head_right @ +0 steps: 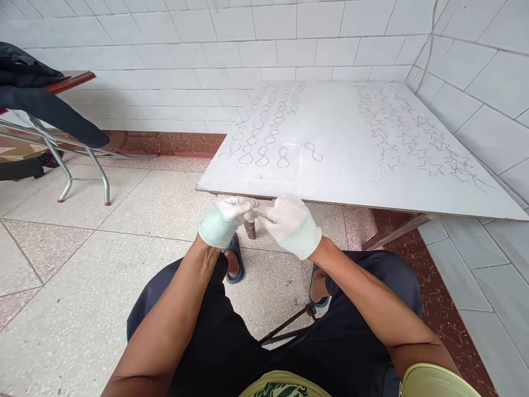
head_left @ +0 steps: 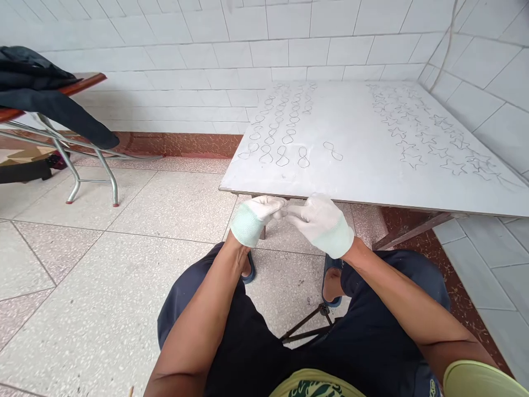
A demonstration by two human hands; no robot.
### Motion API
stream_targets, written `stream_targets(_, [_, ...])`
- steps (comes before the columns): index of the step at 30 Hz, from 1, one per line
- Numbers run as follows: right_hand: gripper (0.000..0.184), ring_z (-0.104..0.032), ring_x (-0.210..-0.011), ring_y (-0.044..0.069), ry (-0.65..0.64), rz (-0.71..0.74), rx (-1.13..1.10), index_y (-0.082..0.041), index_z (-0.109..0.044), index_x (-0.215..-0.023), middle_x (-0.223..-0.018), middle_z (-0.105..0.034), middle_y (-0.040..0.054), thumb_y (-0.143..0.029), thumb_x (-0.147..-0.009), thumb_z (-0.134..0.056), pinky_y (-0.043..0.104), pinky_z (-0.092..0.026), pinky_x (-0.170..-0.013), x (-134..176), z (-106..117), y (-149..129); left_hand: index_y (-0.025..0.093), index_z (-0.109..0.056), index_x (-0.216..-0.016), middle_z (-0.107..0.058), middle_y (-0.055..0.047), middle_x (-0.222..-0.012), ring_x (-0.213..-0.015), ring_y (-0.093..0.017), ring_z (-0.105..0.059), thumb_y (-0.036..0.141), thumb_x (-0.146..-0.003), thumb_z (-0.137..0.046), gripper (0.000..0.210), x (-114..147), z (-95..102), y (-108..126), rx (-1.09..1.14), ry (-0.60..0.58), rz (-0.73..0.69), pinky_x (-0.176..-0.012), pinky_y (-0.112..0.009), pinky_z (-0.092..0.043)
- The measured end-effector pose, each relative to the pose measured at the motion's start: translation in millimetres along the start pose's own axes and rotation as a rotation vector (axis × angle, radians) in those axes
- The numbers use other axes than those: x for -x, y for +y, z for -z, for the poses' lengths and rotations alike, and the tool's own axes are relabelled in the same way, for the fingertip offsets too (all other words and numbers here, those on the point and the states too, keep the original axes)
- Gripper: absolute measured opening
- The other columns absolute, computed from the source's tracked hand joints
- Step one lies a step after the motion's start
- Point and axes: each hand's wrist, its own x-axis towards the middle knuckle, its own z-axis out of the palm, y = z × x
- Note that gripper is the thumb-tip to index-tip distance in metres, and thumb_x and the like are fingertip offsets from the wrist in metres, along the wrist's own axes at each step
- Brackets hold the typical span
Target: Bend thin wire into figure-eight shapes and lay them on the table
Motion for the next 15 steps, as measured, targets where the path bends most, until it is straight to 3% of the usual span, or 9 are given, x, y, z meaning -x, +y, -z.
stream_targets(6, [0.043, -0.05, -0.068, 0.019, 0.005, 0.004, 0.053, -0.023, -0.085, -0.111, -0.066, -0.063, 0.0017, -0.04, -0.113, -0.045, 0.036, -0.026, -0.071, 0, -1, -2, 0.017, -0.07, -0.057, -0.063, -0.005, -0.055, -0.057, -0.018, -0.06, 0.044, -0.061, -0.097, 0.039, 0, 0.1, 1, 0.045, -0.057, 0.03, -0.065, -0.037, -0.055])
stream_targets(15, [0.05, -0.045, -0.066, 0.018, -0.055, 0.058, 0.058, -0.021, -0.084, -0.102, -0.066, -0.06, 0.002, -0.042, -0.114, -0.04, 0.036, -0.025, -0.07, -1, -8, 8, 0.019, -0.069, -0.057, -0.067, -0.007, -0.06, -0.056, -0.02, -0.062, 0.043, -0.065, -0.095, 0.036, -4, 8.3, -8, 0.004, -0.036, 0.067, -0.055, -0.036, -0.054])
